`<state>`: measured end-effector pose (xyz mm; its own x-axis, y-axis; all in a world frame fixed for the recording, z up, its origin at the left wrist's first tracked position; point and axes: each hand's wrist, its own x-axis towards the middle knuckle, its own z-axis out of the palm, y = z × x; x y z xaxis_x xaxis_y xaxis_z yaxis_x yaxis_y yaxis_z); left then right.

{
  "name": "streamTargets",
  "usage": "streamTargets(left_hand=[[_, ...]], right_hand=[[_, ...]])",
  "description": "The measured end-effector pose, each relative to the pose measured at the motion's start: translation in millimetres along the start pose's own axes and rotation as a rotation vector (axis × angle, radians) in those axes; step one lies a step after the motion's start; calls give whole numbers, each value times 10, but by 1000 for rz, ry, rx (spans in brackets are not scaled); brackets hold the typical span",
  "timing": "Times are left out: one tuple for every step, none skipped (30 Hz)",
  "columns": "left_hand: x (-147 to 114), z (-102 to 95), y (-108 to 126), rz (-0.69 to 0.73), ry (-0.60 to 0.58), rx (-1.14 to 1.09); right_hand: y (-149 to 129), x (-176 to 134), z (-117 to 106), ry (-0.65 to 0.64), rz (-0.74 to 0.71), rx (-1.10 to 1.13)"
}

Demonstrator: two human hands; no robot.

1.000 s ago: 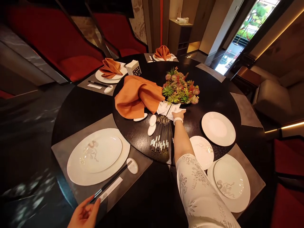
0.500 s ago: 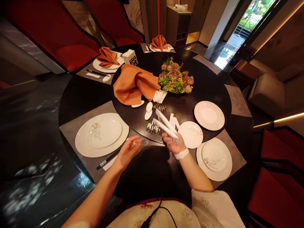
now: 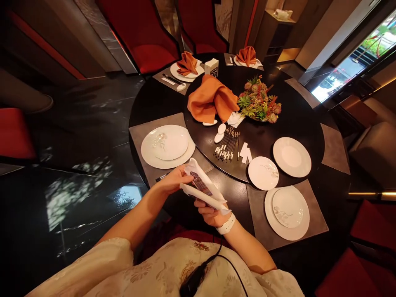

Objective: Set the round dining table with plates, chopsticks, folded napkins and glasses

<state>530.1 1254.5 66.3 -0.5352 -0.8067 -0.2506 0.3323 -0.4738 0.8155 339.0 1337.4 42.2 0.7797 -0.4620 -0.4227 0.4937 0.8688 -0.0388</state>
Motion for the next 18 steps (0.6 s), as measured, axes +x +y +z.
streamTargets(left_hand=[[-18, -126, 40, 3, 44, -26], [-26, -284, 95, 7, 101, -64], [-26, -475, 162, 17, 177, -113], [-18, -698, 237, 33, 275, -167], [-3, -948, 318, 55, 391, -220], [20, -1218, 399, 79, 514, -267], [51, -1499, 478, 107, 633, -304], [90, -1781, 551, 136, 736, -336], [141, -2055, 615, 164, 818, -365], [201, -2312, 668, 192, 878, -393], [272, -2546, 709, 216, 924, -421], [352, -2753, 738, 233, 967, -445], [437, -2931, 754, 239, 1012, -464], [524, -3080, 757, 235, 1056, -474], [608, -3200, 749, 226, 1095, -477], [684, -3294, 733, 214, 1127, -473], [749, -3363, 710, 199, 1152, -462], [801, -3411, 683, 185, 1165, -446]], right_hand=[[51, 78, 48, 13, 0, 11], [100, 159, 87, 18, -8, 13], [146, 241, 116, 20, -28, 9], [186, 325, 138, 26, -59, -2], [222, 410, 153, 42, -97, -14], [255, 497, 166, 68, -140, -22], [286, 587, 179, 102, -180, -22], [317, 679, 195, 140, -210, -12], [348, 773, 217, 174, -236, 9], [380, 867, 244, 201, -260, 35], [412, 958, 278, 224, -282, 61], [443, 1044, 316, 243, -305, 84], [472, 1120, 357, 258, -327, 103], [497, 1186, 399, 270, -349, 117], [519, 1238, 437, 280, -370, 125], [537, 1277, 471, 288, -389, 126], [551, 1302, 497, 295, -407, 121], [561, 1315, 517, 303, -426, 111]])
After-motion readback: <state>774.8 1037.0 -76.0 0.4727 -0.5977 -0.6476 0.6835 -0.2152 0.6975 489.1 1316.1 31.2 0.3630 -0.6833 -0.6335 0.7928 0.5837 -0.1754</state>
